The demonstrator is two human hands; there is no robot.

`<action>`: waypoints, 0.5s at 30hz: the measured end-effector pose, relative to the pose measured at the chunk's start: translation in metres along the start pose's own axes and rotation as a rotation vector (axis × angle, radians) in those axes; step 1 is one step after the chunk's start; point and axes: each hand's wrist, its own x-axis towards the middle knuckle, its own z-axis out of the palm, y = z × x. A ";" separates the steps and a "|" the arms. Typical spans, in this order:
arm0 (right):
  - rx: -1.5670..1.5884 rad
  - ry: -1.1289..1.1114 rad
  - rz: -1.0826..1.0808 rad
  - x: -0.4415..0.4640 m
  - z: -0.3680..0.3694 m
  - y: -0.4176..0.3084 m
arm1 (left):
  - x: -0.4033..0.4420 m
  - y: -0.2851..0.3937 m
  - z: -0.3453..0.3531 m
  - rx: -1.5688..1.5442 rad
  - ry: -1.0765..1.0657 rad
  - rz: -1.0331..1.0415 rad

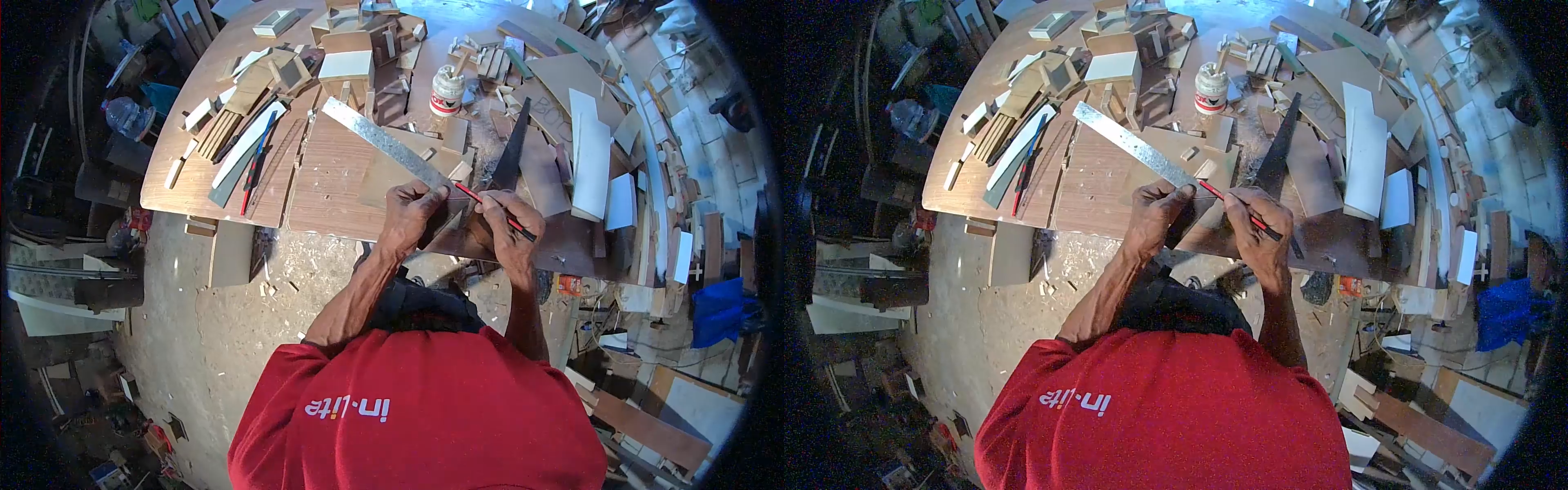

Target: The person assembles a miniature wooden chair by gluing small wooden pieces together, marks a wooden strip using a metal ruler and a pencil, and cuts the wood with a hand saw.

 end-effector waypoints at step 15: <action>-0.105 -0.067 0.047 -0.003 -0.017 -0.009 | 0.002 -0.005 -0.003 0.038 0.048 -0.046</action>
